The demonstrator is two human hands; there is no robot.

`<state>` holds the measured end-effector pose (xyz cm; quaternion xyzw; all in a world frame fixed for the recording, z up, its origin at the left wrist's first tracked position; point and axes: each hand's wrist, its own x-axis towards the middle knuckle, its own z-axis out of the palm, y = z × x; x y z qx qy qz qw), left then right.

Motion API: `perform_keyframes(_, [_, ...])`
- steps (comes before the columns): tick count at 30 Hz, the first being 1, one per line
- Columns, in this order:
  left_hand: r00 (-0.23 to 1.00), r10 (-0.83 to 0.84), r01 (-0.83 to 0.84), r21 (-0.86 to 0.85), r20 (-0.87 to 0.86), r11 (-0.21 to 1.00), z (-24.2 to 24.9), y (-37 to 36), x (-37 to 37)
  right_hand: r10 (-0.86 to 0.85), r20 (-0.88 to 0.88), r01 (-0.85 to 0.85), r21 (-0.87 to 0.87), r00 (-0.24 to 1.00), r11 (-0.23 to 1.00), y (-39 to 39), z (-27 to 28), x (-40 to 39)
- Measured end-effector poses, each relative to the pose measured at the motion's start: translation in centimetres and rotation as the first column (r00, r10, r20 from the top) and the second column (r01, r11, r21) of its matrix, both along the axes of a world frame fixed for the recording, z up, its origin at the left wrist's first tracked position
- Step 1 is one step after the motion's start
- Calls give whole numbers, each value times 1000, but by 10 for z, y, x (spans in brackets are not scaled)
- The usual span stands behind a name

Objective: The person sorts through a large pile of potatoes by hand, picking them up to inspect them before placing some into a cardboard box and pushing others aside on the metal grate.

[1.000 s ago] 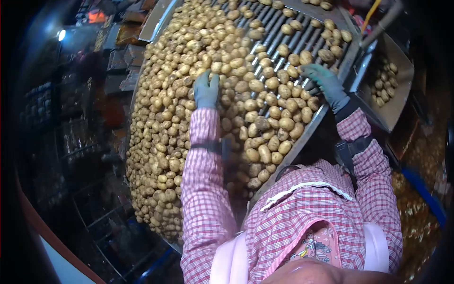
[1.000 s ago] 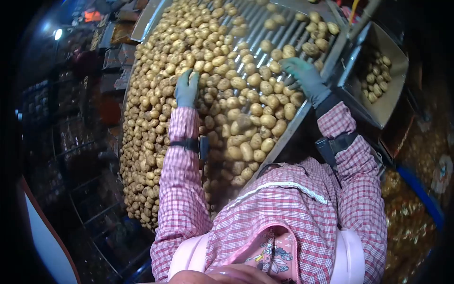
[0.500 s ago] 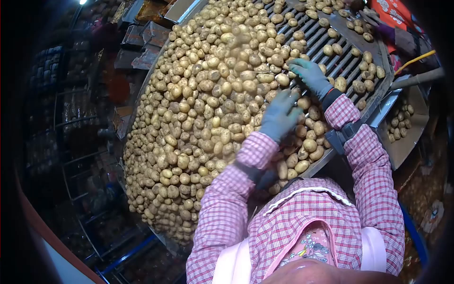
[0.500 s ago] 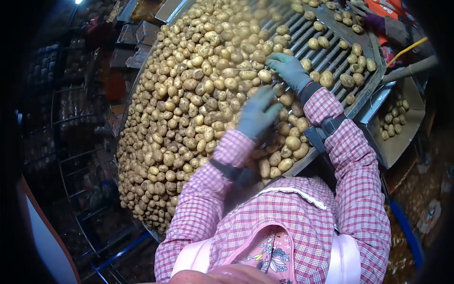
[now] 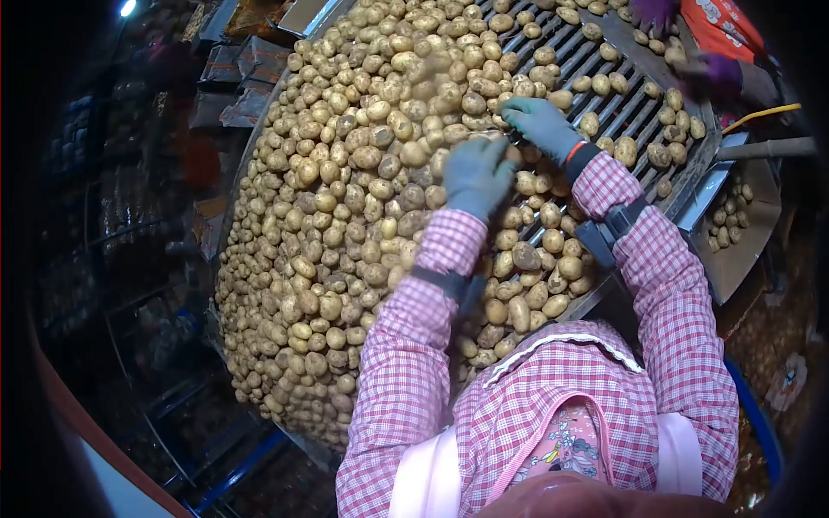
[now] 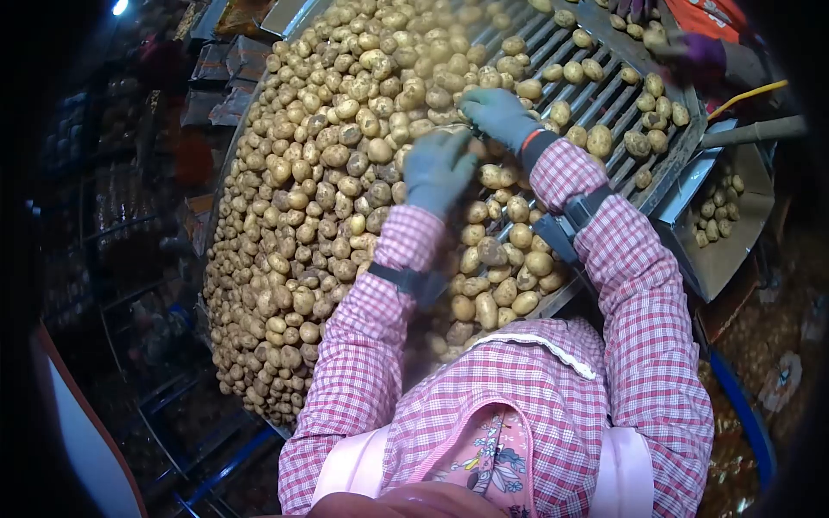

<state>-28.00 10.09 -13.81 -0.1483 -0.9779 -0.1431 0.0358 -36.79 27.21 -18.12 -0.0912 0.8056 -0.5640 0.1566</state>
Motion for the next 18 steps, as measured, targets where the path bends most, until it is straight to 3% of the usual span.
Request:
perform_keyframes(2, [985, -31, 17, 80, 170, 997, 12, 21, 29, 60, -63, -54, 98, 996, 994, -13, -7, -12])
perform_keyframes(4, [999, -44, 44, 399, -10, 916, -23, 34, 62, 169, -124, -152, 129, 978, 980, -23, -17, -15])
perform_keyframes(6, [999, -5, -21, 524, 49, 852, -6, 28, 54, 336, -166, -285, 271, 927, 920, -28, -19, -3])
perform_keyframes(7, [996, 13, -59, 580, 84, 813, 6, 18, 50, 281, -171, -240, 224, 944, 944, -29, -21, 13])
perform_keyframes(8, [985, -13, -77, 501, 173, 862, 12, -4, 33, 344, -123, -309, 239, 931, 921, -26, -20, 20])
perform_keyframes(9, [994, -7, 53, 418, -110, 907, 13, -13, 19, 326, -185, -275, 255, 927, 927, -25, -24, 25])
perform_keyframes(10, [998, 31, -7, 381, -56, 925, 11, -23, 5, 305, -246, -239, 266, 920, 934, -24, -29, 31])
perform_keyframes(11, [998, 69, -64, 340, -1, 938, 8, -31, -12, 326, -179, -276, 254, 928, 927, -19, -20, 36])
perform_keyframes(13, [993, 17, 5, 195, -115, 981, -30, -53, -52, 353, -39, -336, 232, 935, 913, 1, 11, 37])
perform_keyframes(16, [1000, 15, -16, -122, -1, 992, -43, -36, -77, 176, -91, -159, 167, 980, 973, 23, 23, 34])
perform_keyframes(18, [961, 103, -31, -270, 255, 962, -36, -15, -92, 63, -11, -62, 44, 998, 997, 37, 16, 21])
